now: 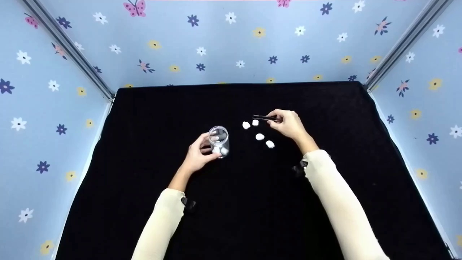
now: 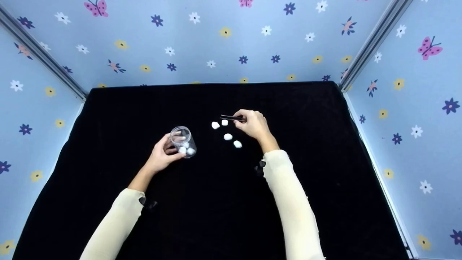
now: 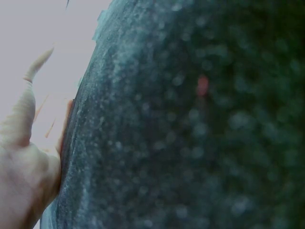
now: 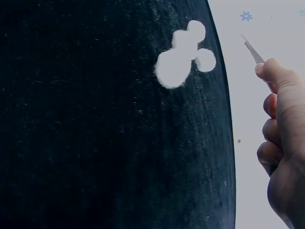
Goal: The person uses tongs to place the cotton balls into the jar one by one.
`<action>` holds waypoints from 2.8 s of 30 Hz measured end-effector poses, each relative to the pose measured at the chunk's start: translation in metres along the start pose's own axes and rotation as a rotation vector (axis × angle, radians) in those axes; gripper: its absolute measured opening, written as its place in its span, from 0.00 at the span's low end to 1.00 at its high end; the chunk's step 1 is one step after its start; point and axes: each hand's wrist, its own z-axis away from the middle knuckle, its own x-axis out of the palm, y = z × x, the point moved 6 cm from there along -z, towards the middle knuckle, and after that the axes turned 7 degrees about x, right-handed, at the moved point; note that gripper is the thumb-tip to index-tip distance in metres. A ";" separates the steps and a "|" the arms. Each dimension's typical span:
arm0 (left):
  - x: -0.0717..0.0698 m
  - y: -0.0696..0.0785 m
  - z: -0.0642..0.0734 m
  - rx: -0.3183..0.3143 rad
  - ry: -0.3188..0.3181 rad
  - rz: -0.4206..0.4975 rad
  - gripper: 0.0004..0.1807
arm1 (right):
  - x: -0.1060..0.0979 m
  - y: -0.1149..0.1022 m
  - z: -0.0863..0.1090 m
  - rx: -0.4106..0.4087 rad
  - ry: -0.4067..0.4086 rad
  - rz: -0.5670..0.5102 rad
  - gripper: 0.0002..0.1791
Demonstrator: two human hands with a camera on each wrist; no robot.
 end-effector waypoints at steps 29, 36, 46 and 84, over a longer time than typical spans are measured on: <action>0.000 0.000 0.000 0.001 -0.005 0.006 0.43 | 0.021 0.017 0.008 0.129 -0.011 0.130 0.11; -0.001 -0.004 -0.001 0.026 -0.010 0.007 0.42 | 0.024 0.018 0.009 0.127 -0.016 0.155 0.10; -0.001 -0.006 -0.001 0.014 -0.011 0.002 0.42 | 0.025 0.019 0.010 0.128 -0.025 0.163 0.10; -0.001 0.000 0.000 0.008 -0.009 0.021 0.43 | 0.008 0.030 0.008 0.079 0.017 -0.062 0.08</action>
